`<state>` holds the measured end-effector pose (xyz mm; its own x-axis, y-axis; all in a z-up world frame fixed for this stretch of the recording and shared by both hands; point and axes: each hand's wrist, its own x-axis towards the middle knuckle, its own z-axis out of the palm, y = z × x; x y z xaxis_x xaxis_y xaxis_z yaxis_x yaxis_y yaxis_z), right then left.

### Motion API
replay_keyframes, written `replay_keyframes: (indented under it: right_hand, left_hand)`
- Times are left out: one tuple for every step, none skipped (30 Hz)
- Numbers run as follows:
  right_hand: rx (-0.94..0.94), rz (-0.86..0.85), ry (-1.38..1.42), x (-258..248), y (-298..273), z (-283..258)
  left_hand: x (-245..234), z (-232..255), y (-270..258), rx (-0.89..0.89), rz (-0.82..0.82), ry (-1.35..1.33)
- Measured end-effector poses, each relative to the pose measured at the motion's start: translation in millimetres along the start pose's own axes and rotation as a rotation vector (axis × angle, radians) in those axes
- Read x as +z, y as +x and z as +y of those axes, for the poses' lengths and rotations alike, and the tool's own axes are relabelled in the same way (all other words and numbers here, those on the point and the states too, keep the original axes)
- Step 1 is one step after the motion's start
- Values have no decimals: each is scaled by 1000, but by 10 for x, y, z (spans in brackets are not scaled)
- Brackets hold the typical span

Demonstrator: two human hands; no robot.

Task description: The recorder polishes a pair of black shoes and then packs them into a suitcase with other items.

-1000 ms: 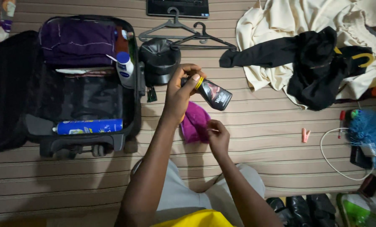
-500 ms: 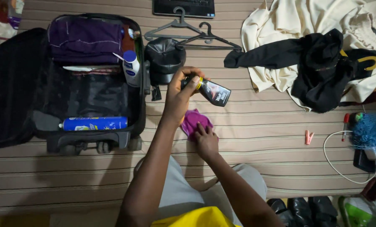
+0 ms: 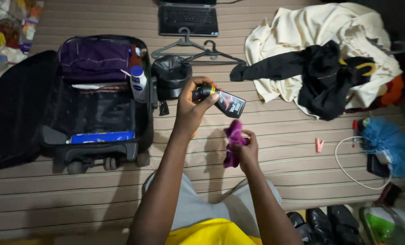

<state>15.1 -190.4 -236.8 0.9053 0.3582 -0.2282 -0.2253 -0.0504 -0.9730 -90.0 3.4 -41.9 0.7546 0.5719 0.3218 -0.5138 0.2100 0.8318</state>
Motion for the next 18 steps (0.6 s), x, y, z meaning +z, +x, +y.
replay_keyframes:
  right_hand:
    - [-9,5,3,-44,-56,-133]
    - [27,25,147,-91,-123,-263]
    - [63,44,292,-139,-192,-393]
    - [54,49,297,-175,-247,-495]
    - [-4,-9,355,-212,-307,-594]
    - [-57,-66,411,-261,-396,-673]
    - [-61,-59,415,-280,-471,-777]
    - [-83,-79,465,-297,-552,-878]
    - [-106,-99,516,-313,-634,-978]
    - [-111,-99,517,-337,-686,-1050]
    - [-142,-104,565,-360,-740,-1121]
    - [-171,-111,615,-368,-794,-1190]
    - [-175,-113,617,-365,-872,-1290]
    - [-197,-123,632,-359,-948,-1393]
    - [-219,-132,646,-354,-1026,-1493]
    - [-222,-131,651,-380,-1047,-1488]
    - [-253,-150,675,-404,-1066,-1483]
    - [-288,-169,697,-435,-1079,-1491]
  left_hand:
    - [42,13,-11,5,-9,-2]
    - [87,27,-24,4,-7,-22]
    - [134,41,-38,3,-5,-42]
    - [164,23,-44,7,-16,-43]
    - [193,4,-54,36,-9,-12]
    - [223,-22,-91,60,0,19]
    - [264,-26,-117,59,-8,18]
    - [300,-27,-150,77,-9,12]
    - [335,-28,-185,95,-9,6]
    - [399,8,-217,99,-13,4]
    - [461,45,-250,109,-10,0]
    - [513,90,-282,119,-6,-1]
    - [548,102,-322,123,-9,0]
    - [583,117,-357,136,-12,-29]
    - [619,132,-394,149,-16,-58]
    - [656,153,-431,150,-21,-56]
    - [693,173,-467,159,-7,-60]
    - [739,195,-494,170,5,-67]
